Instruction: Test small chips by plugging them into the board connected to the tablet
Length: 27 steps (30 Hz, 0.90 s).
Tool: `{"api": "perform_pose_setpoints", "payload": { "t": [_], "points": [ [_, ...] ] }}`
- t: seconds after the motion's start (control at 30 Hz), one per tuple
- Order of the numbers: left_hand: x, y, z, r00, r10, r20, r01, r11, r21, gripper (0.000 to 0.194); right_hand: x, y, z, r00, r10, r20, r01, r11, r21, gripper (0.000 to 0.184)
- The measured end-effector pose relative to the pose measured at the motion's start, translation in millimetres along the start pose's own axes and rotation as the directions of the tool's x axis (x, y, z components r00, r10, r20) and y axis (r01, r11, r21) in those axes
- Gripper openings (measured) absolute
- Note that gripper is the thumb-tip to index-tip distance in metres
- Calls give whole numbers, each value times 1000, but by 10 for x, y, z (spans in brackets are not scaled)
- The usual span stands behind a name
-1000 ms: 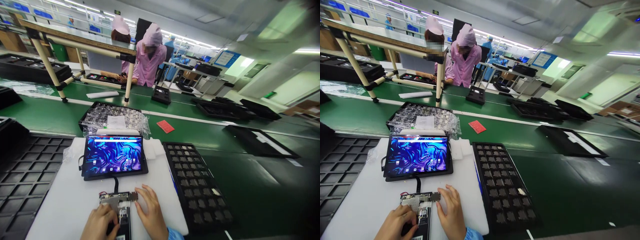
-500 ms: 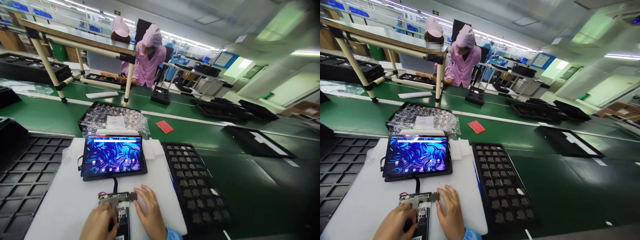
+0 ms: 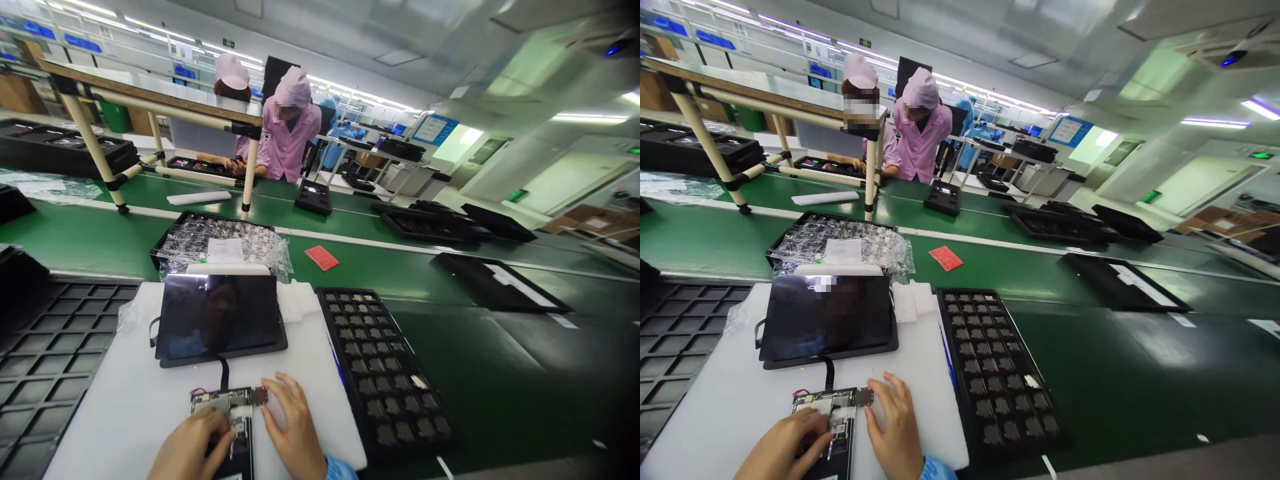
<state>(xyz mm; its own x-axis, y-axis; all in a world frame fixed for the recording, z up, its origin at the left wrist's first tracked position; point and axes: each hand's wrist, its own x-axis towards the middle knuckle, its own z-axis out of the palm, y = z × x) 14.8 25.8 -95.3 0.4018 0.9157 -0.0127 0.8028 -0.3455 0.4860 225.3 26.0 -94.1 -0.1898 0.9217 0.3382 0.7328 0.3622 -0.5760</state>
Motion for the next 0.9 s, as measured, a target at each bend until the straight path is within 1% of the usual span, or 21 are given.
{"api": "perform_pose_setpoints", "payload": {
  "t": [0.1,0.2,0.3,0.37,0.5,0.6,0.73,0.9],
  "points": [
    [119,96,-107,997,36,-62,-36,999,5,27,-4,3,6,1000,2,10,-2,1000,-4,46],
    [243,196,-133,987,67,-148,-46,990,136,23,1,-5,4,1000,-13,7,13,1000,-11,47],
    [315,287,-97,973,84,-213,-27,965,260,15,11,-13,-4,999,-33,5,33,999,-23,47],
    [331,342,-78,973,76,-217,-11,957,289,13,14,-15,-7,999,-38,5,38,999,-24,46],
    [337,438,-89,973,63,-223,18,939,344,20,9,-7,2,999,-50,11,51,998,-23,45],
    [349,483,-88,970,67,-232,24,930,367,20,0,3,18,998,-63,2,63,998,-29,45],
    [366,482,-24,962,98,-256,-1,936,352,19,-2,12,30,998,-70,-5,70,997,-33,46],
    [370,417,37,954,131,-270,-46,953,299,23,23,8,17,998,-55,6,55,998,3,49]
  ]
}}
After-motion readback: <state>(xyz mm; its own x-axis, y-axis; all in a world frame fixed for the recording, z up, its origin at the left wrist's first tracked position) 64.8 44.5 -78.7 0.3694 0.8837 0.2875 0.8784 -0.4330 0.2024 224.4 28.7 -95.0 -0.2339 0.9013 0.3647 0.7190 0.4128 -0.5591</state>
